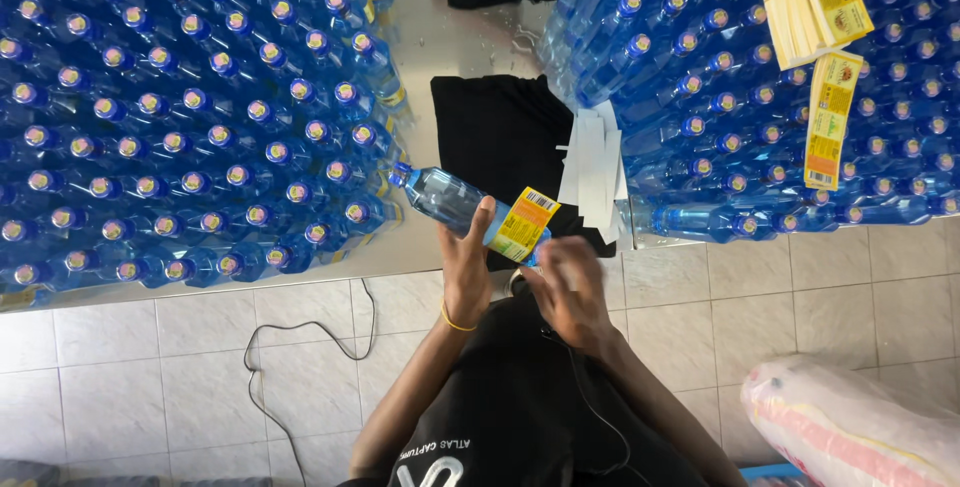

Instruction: The person picks up a plastic water bottle and applies a yellow label to it. They smooth the label around the bottle and place the labeled bottle back among stacks of similar bottles. The person repeats this process with additional bottles and labels.

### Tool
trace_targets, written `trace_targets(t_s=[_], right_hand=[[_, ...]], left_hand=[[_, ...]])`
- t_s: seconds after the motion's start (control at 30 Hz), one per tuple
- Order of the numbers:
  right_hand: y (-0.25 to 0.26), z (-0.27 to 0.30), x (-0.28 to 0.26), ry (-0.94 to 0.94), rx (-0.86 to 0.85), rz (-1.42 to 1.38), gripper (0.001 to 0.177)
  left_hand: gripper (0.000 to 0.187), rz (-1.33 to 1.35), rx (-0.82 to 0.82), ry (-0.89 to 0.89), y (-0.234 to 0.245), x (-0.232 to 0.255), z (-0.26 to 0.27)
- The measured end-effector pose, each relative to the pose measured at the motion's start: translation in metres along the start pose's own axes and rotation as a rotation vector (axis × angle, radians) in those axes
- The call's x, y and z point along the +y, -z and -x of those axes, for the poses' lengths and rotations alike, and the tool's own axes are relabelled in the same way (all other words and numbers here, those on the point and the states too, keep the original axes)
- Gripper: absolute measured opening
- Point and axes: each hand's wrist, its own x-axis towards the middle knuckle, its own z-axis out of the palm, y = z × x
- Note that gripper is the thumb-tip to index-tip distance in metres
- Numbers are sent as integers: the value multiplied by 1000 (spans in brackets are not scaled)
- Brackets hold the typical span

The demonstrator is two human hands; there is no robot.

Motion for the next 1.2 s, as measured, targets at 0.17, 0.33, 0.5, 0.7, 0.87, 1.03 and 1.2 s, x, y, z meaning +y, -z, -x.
trace_targets(t_s=[0.17, 0.33, 0.5, 0.7, 0.87, 1.03, 1.2], right_hand=[[-7, -28, -19, 79, -175, 260, 48], [-5, -49, -30, -39, -167, 201, 47], [6, -51, -20, -458, -371, -323, 76], [0, -60, -6, -672, -653, -577, 91], [-89, -8, 36, -594, -766, -481, 81], [-134, -7, 41, -606, -769, -550, 79], [-170, -12, 60, -522, -763, -646, 78]], left_hand=[[39, 6, 77, -29, -10, -7, 9], [56, -26, 144, 52, -14, -3, 25], [65, -77, -157, -126, -2, -10, 33], [80, -186, -352, -154, 66, -31, 0], [62, -235, -134, -226, 67, -10, -22], [60, -293, 26, -274, 92, -14, -46], [49, -467, 47, -385, 83, -1, -68]])
